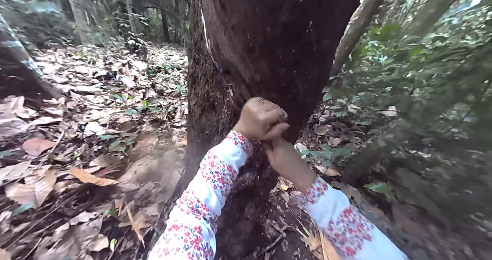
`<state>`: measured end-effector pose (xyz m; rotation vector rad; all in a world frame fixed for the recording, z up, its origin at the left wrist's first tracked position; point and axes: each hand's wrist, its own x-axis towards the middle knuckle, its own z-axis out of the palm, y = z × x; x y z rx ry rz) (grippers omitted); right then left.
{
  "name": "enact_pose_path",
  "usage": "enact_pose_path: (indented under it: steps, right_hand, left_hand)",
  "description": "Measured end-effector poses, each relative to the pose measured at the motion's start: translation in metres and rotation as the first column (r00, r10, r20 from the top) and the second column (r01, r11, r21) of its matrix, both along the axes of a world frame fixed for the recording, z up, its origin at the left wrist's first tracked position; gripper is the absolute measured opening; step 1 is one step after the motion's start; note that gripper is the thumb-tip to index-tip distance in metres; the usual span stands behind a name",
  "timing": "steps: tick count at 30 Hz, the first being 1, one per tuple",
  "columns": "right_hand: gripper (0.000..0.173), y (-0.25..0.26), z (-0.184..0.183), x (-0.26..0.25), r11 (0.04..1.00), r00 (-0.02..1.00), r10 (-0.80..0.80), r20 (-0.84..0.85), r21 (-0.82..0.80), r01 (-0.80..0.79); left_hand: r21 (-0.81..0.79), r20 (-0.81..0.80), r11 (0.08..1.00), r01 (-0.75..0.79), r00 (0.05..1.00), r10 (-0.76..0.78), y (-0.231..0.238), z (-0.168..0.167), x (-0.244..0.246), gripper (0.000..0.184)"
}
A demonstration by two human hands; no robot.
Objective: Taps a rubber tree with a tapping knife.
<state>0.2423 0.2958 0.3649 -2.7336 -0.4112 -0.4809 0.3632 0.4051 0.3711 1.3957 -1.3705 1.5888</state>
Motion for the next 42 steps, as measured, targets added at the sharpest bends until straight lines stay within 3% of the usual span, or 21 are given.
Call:
enact_pose_path:
  steps: [1,5,9,13,15,17,22,26,27,28,29,31,32,33,34,37,39,42]
  right_hand:
    - [0.036,0.005,0.002,0.011,1.000,1.000,0.005,-0.027,0.018,-0.004]
    - [0.030,0.005,-0.030,0.021,0.997,0.982,0.052,0.184,0.047,-0.062]
    - [0.032,0.007,-0.018,0.018,0.999,0.996,-0.034,0.081,-0.021,0.036]
    - [0.028,-0.009,-0.032,0.019,0.999,0.983,0.001,0.185,-0.045,0.008]
    - [0.024,-0.001,-0.035,0.018,0.998,0.967,0.011,0.253,-0.069,0.007]
    - [0.028,0.005,-0.025,0.023,0.996,0.985,-0.037,0.170,-0.070,0.050]
    - [0.040,0.004,0.000,-0.005,0.984,0.973,-0.163,-0.162,-0.099,0.149]
    - [0.031,0.001,-0.014,0.007,0.993,0.985,-0.078,0.157,-0.072,0.090]
    - [0.032,0.000,-0.013,0.004,0.995,0.989,-0.099,0.113,-0.021,0.102]
    - [0.039,0.005,-0.003,-0.009,0.986,0.984,-0.149,-0.102,0.059,0.156]
    - [0.041,0.006,0.000,-0.015,0.982,0.966,-0.153,-0.209,0.082,0.173]
    - [0.038,0.007,-0.009,-0.016,0.989,0.978,-0.132,-0.163,-0.082,0.120]
    - [0.035,0.007,-0.016,-0.013,0.981,0.989,-0.133,-0.068,-0.151,0.122]
    - [0.027,0.001,-0.031,-0.006,0.979,0.985,-0.091,0.147,-0.166,0.115]
    - [0.024,-0.006,-0.037,-0.004,0.982,0.973,-0.080,0.214,-0.149,0.113]
    - [0.023,-0.018,-0.046,-0.029,0.994,0.981,-0.087,0.172,-0.057,0.098]
    - [0.023,-0.015,-0.044,-0.038,0.992,0.976,-0.086,0.202,-0.071,0.102]
    - [0.031,-0.001,-0.021,-0.044,0.982,0.985,-0.170,-0.009,-0.086,0.168]
  left_hand:
    - [-0.024,0.019,1.000,-0.016,1.000,0.017,0.004,0.004,0.010,0.066]
    - [-0.098,0.036,0.993,-0.068,0.997,0.072,0.000,-0.017,0.013,0.066]
    - [-0.040,0.079,0.996,-0.074,0.994,0.077,0.004,-0.008,0.014,0.064]
    - [-0.135,0.036,0.987,-0.093,0.994,0.098,-0.014,-0.019,0.008,0.068]
    - [-0.073,0.061,0.995,-0.069,0.995,0.073,-0.005,-0.016,0.008,0.069]
    - [-0.004,0.069,0.997,-0.074,0.995,0.074,0.003,-0.007,0.014,0.069]
    - [-0.063,0.001,0.995,-0.072,0.997,0.072,-0.015,-0.017,-0.003,0.076]
    - [-0.026,0.056,0.999,-0.042,0.997,0.043,-0.009,-0.008,0.008,0.076]
    - [-0.052,0.038,0.998,-0.044,0.998,0.046,-0.014,-0.012,0.005,0.076]
    - [-0.066,0.014,0.997,-0.042,0.999,0.043,-0.018,-0.019,-0.002,0.077]
    - [-0.073,0.006,0.997,-0.034,0.999,0.035,-0.019,-0.025,-0.008,0.077]
    - [-0.044,0.040,0.999,-0.005,0.999,0.007,-0.012,-0.025,-0.010,0.074]
    - [-0.012,0.062,1.000,0.009,0.998,-0.008,-0.007,-0.022,-0.006,0.073]
    - [0.006,0.066,1.000,0.015,0.998,-0.016,-0.005,-0.020,-0.004,0.073]
    - [-0.004,0.052,1.000,0.013,0.999,-0.013,-0.009,-0.020,-0.004,0.073]
    - [-0.020,-0.035,0.999,0.032,0.999,-0.033,-0.017,-0.031,-0.032,0.080]
    - [0.012,0.013,0.997,0.070,0.997,-0.070,-0.012,-0.026,-0.036,0.078]
    - [0.047,0.021,0.993,0.109,0.994,-0.110,-0.006,-0.021,-0.028,0.069]
